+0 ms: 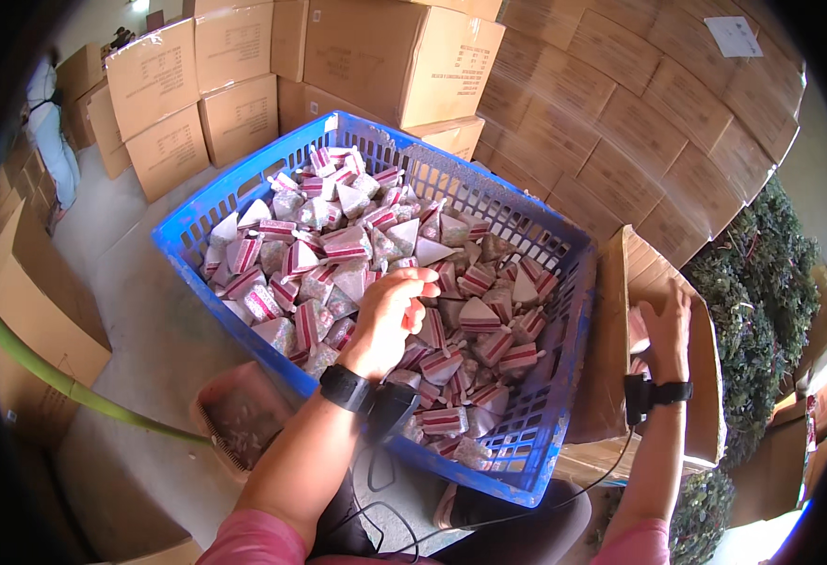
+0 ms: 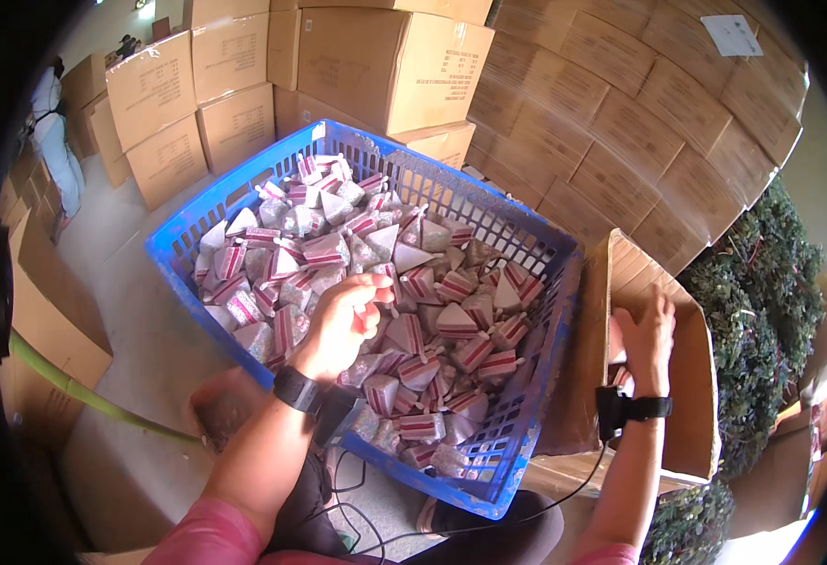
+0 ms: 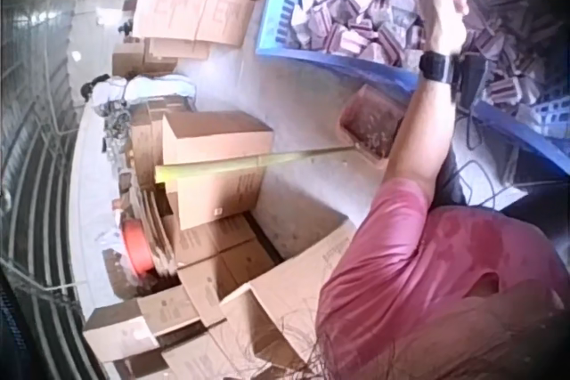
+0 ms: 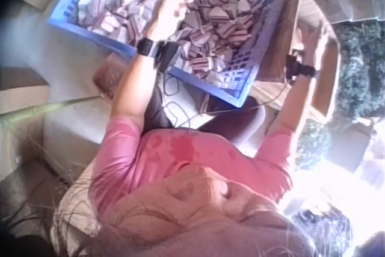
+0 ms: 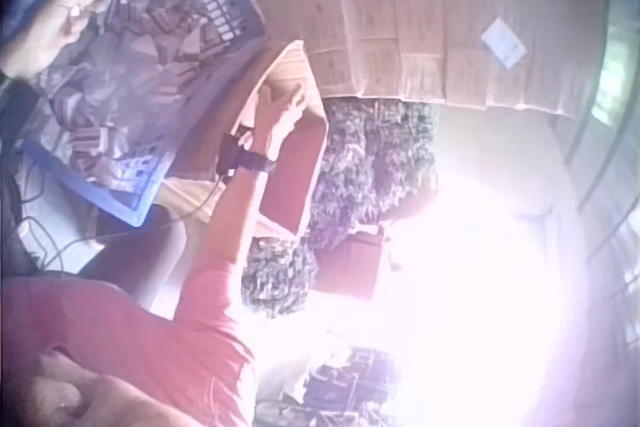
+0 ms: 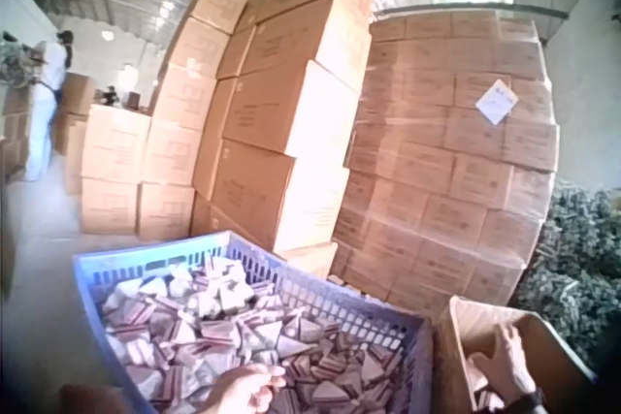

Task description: Sorting and packing small packaged products from a crate into cardboard boxes in a warehouse.

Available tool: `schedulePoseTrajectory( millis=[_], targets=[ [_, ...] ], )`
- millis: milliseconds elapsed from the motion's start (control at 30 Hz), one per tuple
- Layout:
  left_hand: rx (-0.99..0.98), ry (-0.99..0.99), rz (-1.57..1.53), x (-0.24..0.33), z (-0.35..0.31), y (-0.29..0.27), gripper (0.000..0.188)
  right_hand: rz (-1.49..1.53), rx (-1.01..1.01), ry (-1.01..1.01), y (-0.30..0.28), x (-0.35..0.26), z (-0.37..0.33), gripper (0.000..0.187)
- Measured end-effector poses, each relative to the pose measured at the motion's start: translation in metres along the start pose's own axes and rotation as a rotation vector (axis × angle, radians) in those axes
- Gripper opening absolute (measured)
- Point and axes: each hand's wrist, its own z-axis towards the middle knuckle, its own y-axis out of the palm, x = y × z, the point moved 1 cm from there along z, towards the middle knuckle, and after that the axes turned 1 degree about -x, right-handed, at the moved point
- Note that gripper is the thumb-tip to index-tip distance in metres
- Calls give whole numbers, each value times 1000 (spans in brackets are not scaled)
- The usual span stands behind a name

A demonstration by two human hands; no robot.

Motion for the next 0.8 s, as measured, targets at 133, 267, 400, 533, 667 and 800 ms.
schedulePoseTrajectory(
  millis=[133,267,400,533,667,800],
  targets=[
    [91,-56,-51,0,-1,-14,21,553,-313,-258,45,-117,-14,34],
    [-13,-14,-188,-10,-1,-4,20,521,-618,-518,159,-152,-33,27],
    [44,14,-106,-22,5,10,17,588,-813,-554,269,-149,-67,36],
    [123,-54,64,-9,-2,9,18,728,-981,-133,316,-166,-105,37],
    [111,-58,-5,-12,-7,9,22,759,-1055,-245,316,-179,-108,33],
    [53,-33,91,-9,-6,3,19,1033,-1065,-52,315,-180,-102,31]
  ],
)
